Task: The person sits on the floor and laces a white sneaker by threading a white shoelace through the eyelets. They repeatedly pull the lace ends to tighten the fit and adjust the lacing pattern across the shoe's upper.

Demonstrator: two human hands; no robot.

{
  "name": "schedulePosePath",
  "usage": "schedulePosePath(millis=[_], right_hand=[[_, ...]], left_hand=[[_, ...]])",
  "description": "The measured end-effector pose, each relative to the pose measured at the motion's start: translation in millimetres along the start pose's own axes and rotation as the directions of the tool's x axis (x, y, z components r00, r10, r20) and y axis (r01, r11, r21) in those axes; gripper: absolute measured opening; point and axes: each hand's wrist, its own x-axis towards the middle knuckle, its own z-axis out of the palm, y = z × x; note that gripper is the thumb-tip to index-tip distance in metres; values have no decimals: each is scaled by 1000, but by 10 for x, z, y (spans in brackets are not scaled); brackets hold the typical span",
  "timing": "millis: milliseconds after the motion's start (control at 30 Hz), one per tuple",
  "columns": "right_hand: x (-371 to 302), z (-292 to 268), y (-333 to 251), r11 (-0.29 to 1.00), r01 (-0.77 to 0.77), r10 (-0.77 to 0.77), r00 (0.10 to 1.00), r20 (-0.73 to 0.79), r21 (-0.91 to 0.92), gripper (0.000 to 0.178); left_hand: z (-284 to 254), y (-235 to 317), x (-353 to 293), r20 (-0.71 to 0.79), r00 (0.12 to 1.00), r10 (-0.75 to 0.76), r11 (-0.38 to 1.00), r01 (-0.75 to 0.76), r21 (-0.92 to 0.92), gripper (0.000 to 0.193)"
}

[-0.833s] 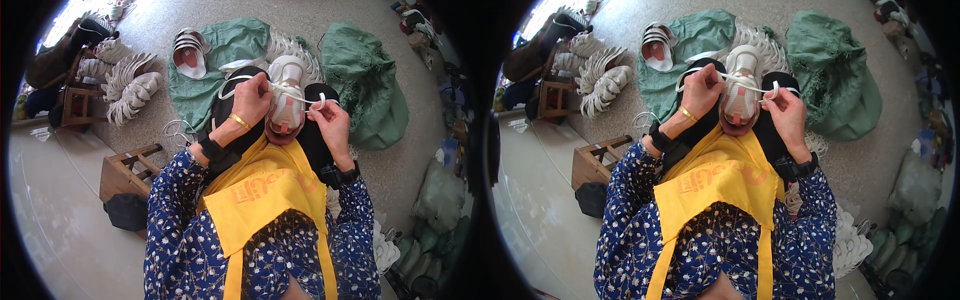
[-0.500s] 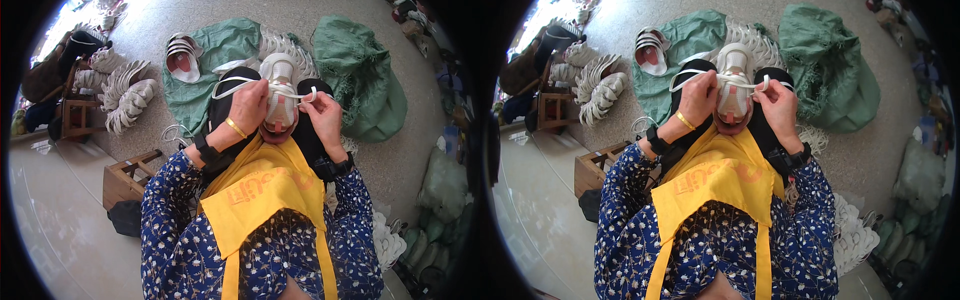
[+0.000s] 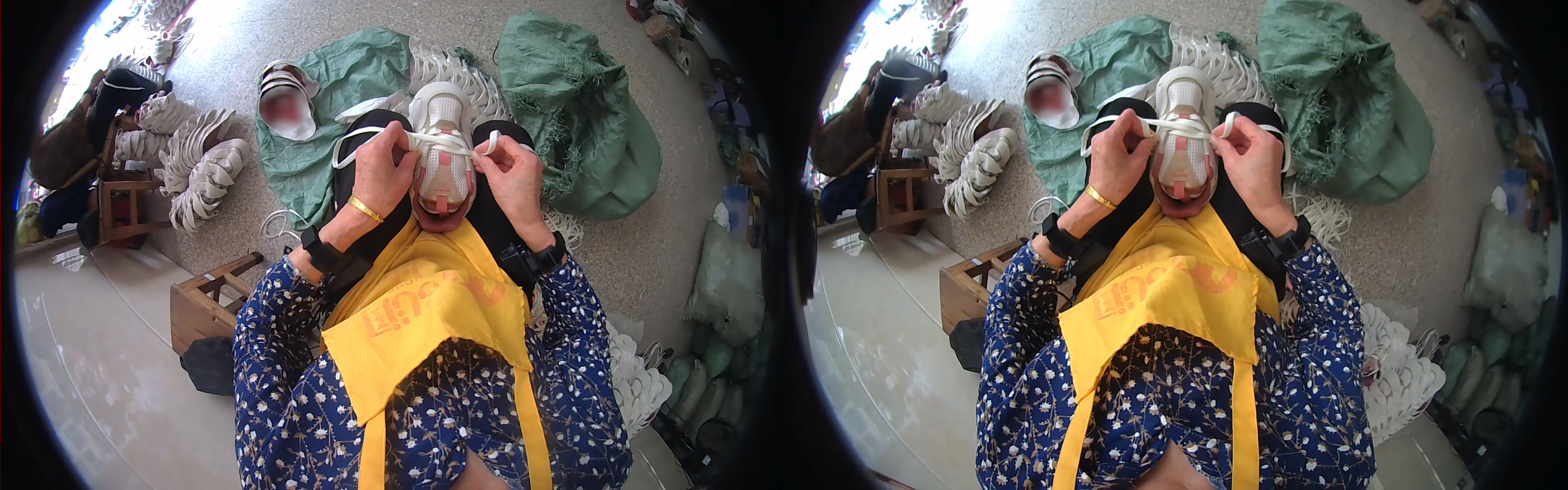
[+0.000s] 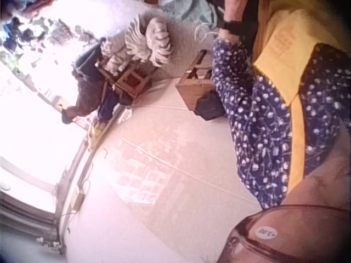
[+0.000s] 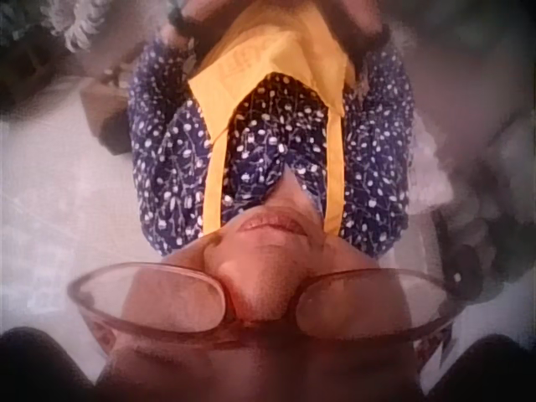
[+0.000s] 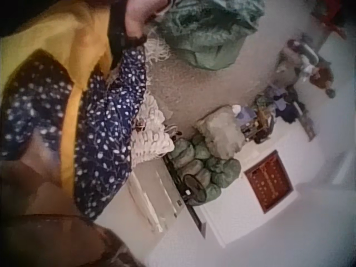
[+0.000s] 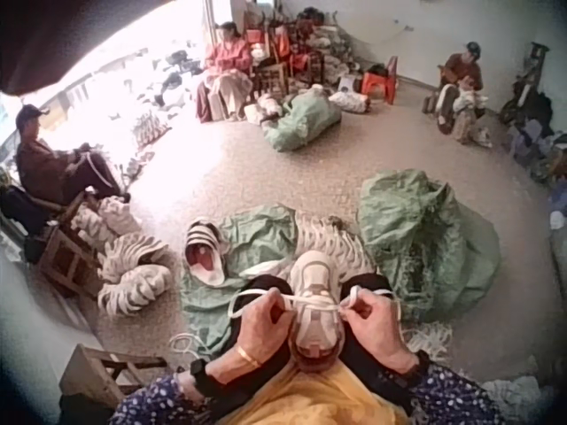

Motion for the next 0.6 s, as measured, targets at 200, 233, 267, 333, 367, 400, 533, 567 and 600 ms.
schedulePosePath(millis=[200, 233, 267, 333, 367, 400, 533, 567, 600], right_hand=[[59, -27, -70, 992, 26, -17, 997, 76, -120, 10], [58, -24, -62, 994, 22, -16, 998, 53, -106, 12], [51, -15, -40, 996, 18, -15, 999, 30, -92, 13], [35, -1, -85, 990, 31, -33, 999, -15, -139, 15], [23, -1, -126, 979, 48, -56, 998, -36, -200, 16], [13, -3, -162, 963, 65, -82, 995, -56, -261, 17], [-16, -26, -151, 894, 208, -228, 974, -1, -397, 19], [-24, -19, -130, 891, 261, -278, 961, 9, -371, 20], [-24, -9, -125, 886, 314, -327, 945, 21, -341, 20]], left_hand=[[5, 38, 2, 14, 1000, -11, 1000, 11, 28, 22], [2, 49, 9, 15, 1000, -16, 1000, 16, 5, 21], [5, 50, 16, 11, 1000, -11, 1000, 11, 1, 22], [18, 48, 22, 4, 1000, -7, 1000, 7, -6, 25], [20, 48, 26, 0, 1000, -14, 1000, 14, 2, 26], [16, 53, 37, -5, 1000, -20, 1000, 20, 10, 27], [-38, 127, 41, 0, 1000, 0, 987, 0, 160, 31], [-29, 131, 40, -31, 999, 44, 988, -39, 149, 30], [-14, 128, 33, -65, 994, 85, 987, -75, 140, 30]])
